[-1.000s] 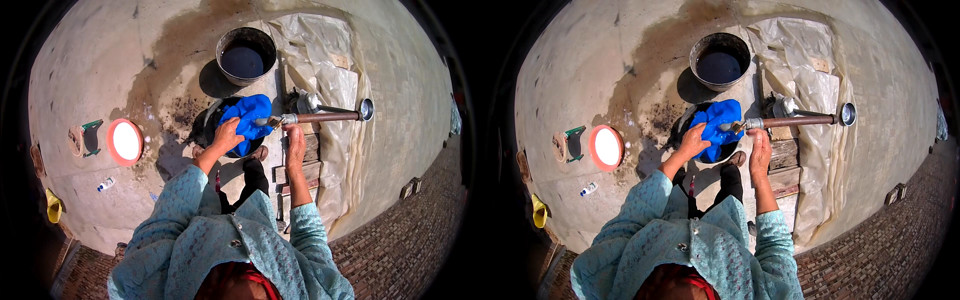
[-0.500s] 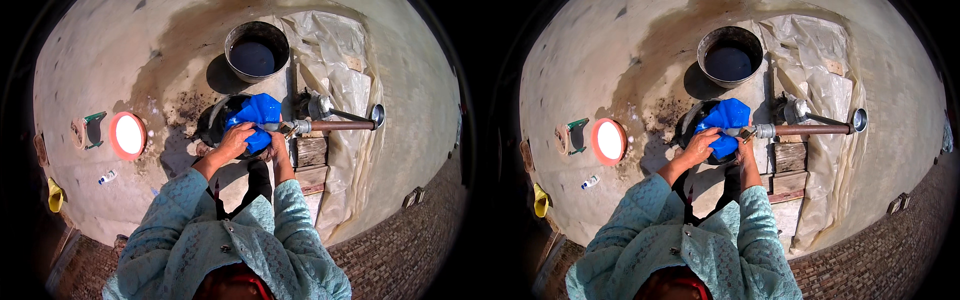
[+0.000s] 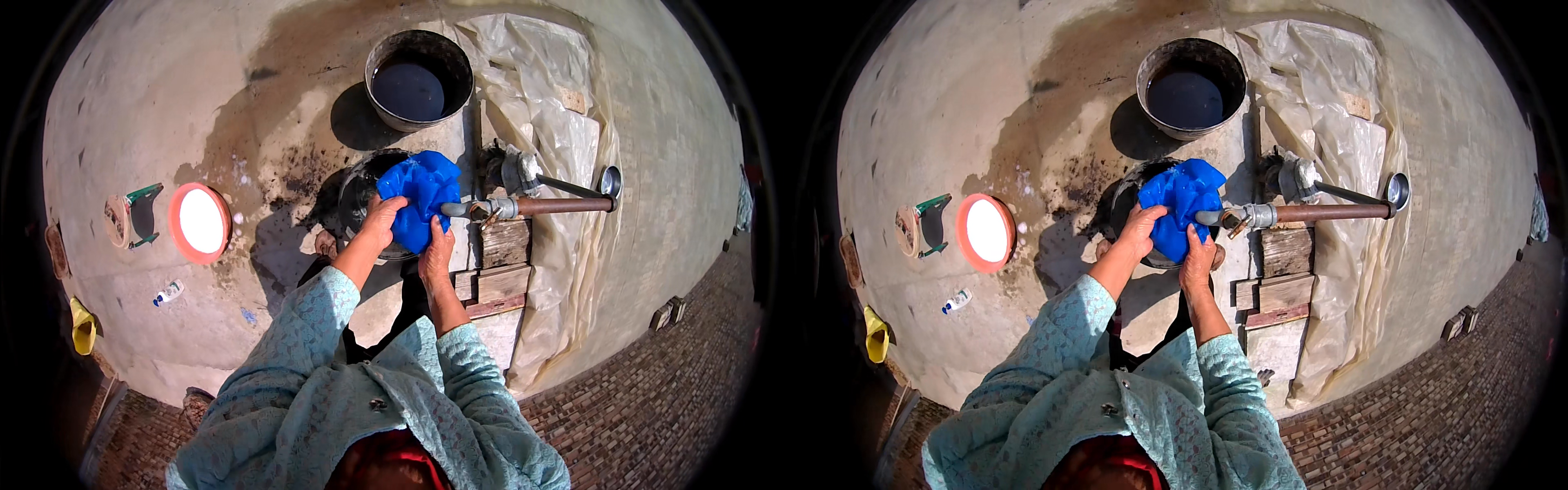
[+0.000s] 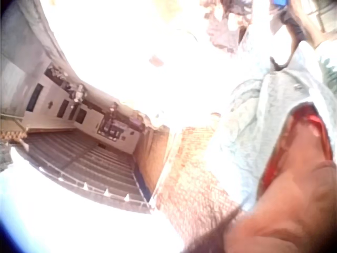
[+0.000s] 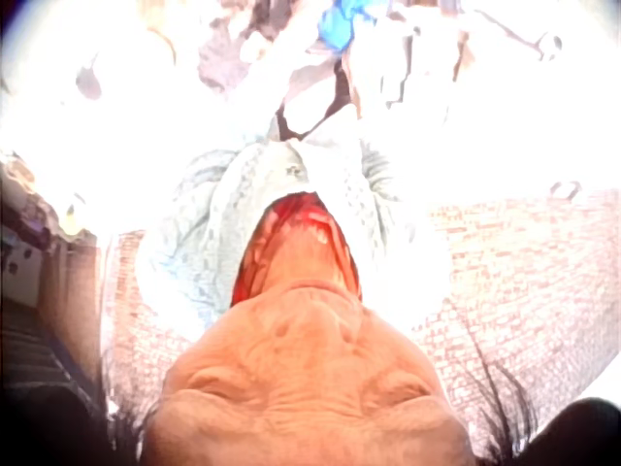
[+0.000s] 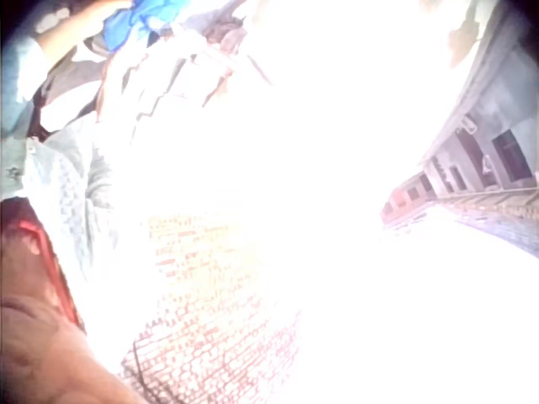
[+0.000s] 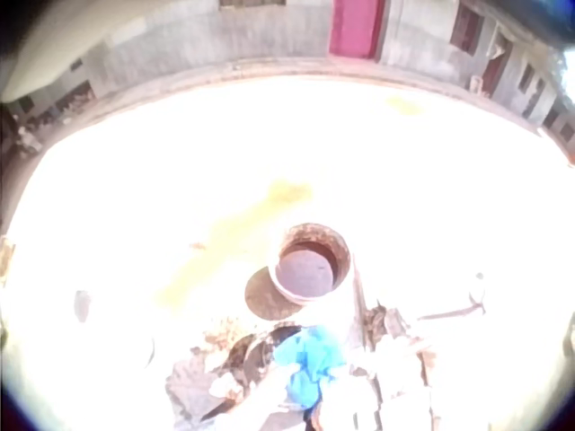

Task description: The person washes a blue cloth by hand in a pink basin filled with soapy water, scrubbing and wringing it repeatedly. They then rinse the cloth under a running tap and wring it out again.

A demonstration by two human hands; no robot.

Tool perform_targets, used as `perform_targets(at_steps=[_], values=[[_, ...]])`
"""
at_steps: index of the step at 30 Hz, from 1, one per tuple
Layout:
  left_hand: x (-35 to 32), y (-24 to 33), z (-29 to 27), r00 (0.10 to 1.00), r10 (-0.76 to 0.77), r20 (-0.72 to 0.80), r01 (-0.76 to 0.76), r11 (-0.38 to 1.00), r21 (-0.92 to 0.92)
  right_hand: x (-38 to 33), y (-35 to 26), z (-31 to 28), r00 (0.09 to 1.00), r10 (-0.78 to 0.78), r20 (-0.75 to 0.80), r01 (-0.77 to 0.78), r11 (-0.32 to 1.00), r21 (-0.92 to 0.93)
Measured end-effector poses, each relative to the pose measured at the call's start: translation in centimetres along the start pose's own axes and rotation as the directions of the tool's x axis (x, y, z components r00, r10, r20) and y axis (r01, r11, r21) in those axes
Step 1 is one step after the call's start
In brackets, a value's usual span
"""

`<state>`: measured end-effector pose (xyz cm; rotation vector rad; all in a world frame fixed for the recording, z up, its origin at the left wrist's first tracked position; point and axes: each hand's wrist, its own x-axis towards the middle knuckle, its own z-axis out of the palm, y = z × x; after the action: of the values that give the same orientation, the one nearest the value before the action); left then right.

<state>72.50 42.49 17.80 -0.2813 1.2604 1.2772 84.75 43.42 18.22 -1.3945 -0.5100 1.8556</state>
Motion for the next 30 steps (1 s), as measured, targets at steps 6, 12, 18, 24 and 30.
perform_targets(at_steps=[6,12,18,24,30], values=[[0.8,-1.0,-0.5,0.985,0.095,0.147,-0.094,0.995,-0.015,6.9,-1.4,-1.9,0.974,0.188,0.129,-0.204,0.97,0.129],[2.2,0.3,-1.7,0.994,-0.008,-0.113,0.023,0.99,0.14,6.5,-0.5,-6.7,0.941,0.238,0.239,-0.256,0.966,0.047],[2.5,-0.5,-2.6,0.996,0.059,-0.072,-0.06,0.998,-0.023,3.3,-2.8,-3.6,0.975,0.223,0.019,-0.222,0.952,0.212],[7.4,-8.7,-15.1,0.794,0.226,-0.564,0.054,0.898,0.436,3.7,-1.6,-8.9,0.945,0.304,0.118,-0.326,0.893,0.309],[12.4,-12.8,-24.4,0.86,0.101,-0.5,0.317,0.662,0.68,2.0,0.1,-11.3,0.935,0.336,0.117,-0.354,0.905,0.234]])
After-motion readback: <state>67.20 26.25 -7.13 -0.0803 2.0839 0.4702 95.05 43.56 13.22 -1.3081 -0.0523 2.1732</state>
